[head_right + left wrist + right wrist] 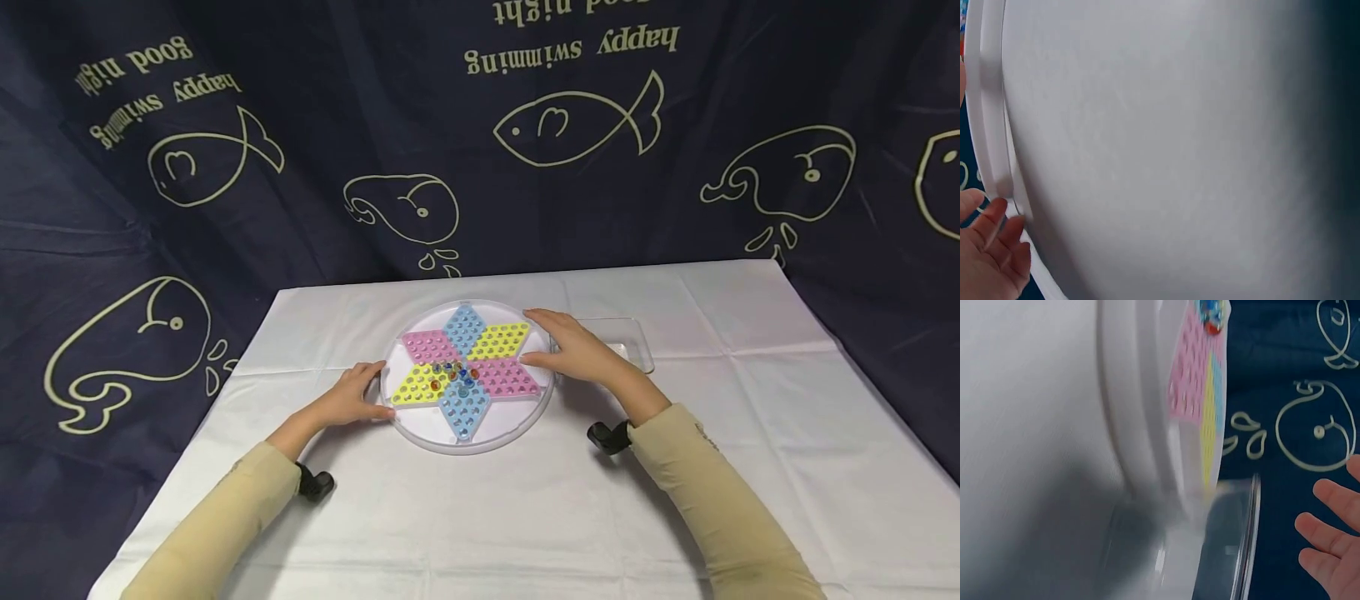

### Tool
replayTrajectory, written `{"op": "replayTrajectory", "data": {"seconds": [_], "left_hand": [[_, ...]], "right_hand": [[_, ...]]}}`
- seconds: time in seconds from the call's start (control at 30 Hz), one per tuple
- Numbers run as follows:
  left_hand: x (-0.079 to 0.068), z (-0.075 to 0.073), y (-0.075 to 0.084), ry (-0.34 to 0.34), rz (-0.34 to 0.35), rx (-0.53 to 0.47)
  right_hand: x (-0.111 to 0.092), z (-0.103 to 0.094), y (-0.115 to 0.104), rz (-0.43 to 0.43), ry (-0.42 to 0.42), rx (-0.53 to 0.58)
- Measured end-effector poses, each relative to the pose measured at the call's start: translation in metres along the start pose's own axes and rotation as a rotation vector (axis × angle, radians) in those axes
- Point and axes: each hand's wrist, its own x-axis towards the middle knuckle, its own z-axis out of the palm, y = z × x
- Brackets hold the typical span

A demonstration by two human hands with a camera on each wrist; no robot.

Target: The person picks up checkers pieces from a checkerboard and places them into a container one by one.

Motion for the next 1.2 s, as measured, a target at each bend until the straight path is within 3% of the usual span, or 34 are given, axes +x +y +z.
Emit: {"op": "replayTrajectory", "data": {"seconds": [0.37,0.6,0.77,1.0,1.2], "left_hand": [[0.010,-0.004,-0.012,-0.016,0.020,-0.115],[0.014,-0.007,-0.015,-0.037,0.030,-0.147],[0.014,-0.006,-0.015,-0.041,0.025,-0.170],[0.013,-0.006,-0.016,-0.024,0.024,-0.184],[0.013,-0.007,-0.015,-0.023,0.013,-0.188]], "right_hand": [[0.029,0.026,-0.017,-0.033,0.071,0.237],[0.041,0.042,-0.019,0.030,-0.011,0.282],[0.047,0.052,-0.018,0.017,-0.069,0.272],[0.052,0.059,-0.022,0.037,-0.128,0.360],[0.059,0.068,-0.016,0.068,-0.194,0.284]]}}
